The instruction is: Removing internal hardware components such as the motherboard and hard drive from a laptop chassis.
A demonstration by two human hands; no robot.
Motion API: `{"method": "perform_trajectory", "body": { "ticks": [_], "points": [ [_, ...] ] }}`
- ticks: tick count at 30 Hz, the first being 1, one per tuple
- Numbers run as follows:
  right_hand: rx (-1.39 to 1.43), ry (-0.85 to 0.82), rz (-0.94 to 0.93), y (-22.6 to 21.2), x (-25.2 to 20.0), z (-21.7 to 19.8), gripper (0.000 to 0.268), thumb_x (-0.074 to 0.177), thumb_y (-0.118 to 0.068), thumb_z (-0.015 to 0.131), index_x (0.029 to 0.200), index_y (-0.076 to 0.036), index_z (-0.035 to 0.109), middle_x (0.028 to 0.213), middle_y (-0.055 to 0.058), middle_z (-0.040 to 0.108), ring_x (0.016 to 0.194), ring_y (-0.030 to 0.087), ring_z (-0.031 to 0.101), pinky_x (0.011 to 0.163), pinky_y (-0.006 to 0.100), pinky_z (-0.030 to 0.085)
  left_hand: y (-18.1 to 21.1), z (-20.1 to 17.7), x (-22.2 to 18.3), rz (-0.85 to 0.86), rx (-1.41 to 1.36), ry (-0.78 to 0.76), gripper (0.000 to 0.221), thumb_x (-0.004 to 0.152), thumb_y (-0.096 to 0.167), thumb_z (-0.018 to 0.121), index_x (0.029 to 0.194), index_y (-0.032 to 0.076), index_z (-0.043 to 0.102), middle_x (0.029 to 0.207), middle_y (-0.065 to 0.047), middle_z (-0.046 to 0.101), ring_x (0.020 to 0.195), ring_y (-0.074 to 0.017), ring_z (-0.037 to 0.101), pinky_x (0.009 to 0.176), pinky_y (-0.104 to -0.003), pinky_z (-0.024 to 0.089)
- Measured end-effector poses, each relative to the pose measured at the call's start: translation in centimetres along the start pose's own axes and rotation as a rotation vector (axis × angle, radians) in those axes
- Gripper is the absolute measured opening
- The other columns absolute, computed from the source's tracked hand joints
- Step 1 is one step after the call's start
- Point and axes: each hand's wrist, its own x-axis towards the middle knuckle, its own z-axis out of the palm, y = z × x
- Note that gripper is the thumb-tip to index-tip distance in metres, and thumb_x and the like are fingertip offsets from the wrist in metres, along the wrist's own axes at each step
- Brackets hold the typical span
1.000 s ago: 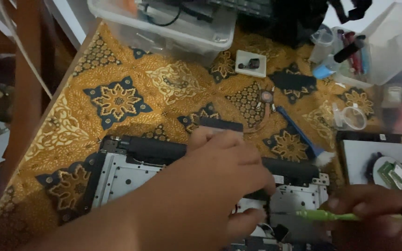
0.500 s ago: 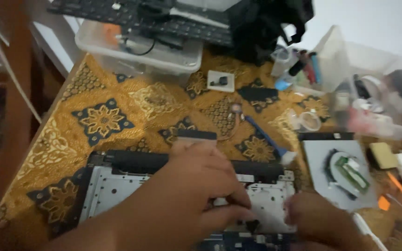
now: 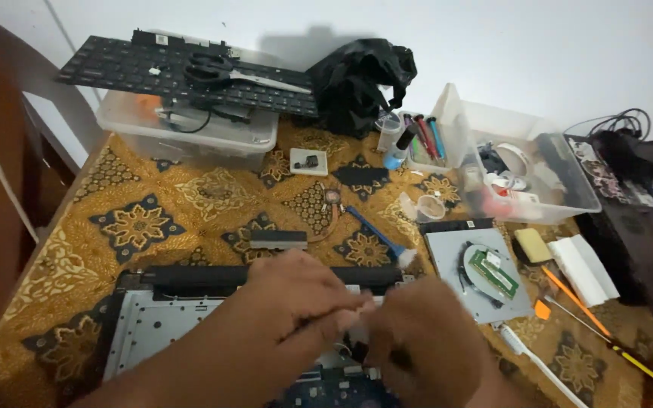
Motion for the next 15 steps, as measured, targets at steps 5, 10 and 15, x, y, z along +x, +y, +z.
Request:
{"method": "perform_trajectory", "body": {
  "ticks": [5, 10, 15],
  "points": [
    [-0.415, 0.458, 0.359, 6.2, -2.4, -1.2, 0.010, 0.091, -0.006, 0.069, 0.100, -0.009, 0.072, 0.098, 0.013, 0.070, 0.091, 0.033, 0.062, 0.084, 0.045, 0.047, 0.1, -1.3, 0.2, -0.222, 0.139, -0.010, 0.058, 0.097, 0.050, 0.050, 0.149, 0.027, 0.063, 0.123, 0.006, 0.076, 0.122, -0.0231, 0.059, 0.103, -0.055, 0.028],
    [-0.454, 0.428, 0.578, 10.3, -2.0, -1.7, 0.022, 0.091, -0.013, 0.071, 0.110, -0.009, 0.079, 0.102, 0.016, 0.072, 0.102, 0.038, 0.063, 0.094, 0.048, 0.049, 1.0, -2.0, -0.1, -0.210, 0.150, 0.113, 0.048, 0.097, 0.044, 0.057, 0.137, 0.024, 0.073, 0.106, 0.008, 0.078, 0.115, -0.0189, 0.062, 0.105, -0.052, 0.027],
    [-0.496, 0.330, 0.486, 11.3, -1.6, -0.7, 0.022, 0.091, -0.005, 0.065, 0.107, 0.000, 0.079, 0.093, 0.024, 0.067, 0.090, 0.047, 0.061, 0.076, 0.059, 0.052, 1.4, -2.2, -0.6, -0.006, 0.223, 0.220, 0.040, 0.096, 0.036, 0.059, 0.128, 0.017, 0.074, 0.117, -0.001, 0.080, 0.108, -0.0189, 0.070, 0.083, -0.042, 0.059]
  ]
}}
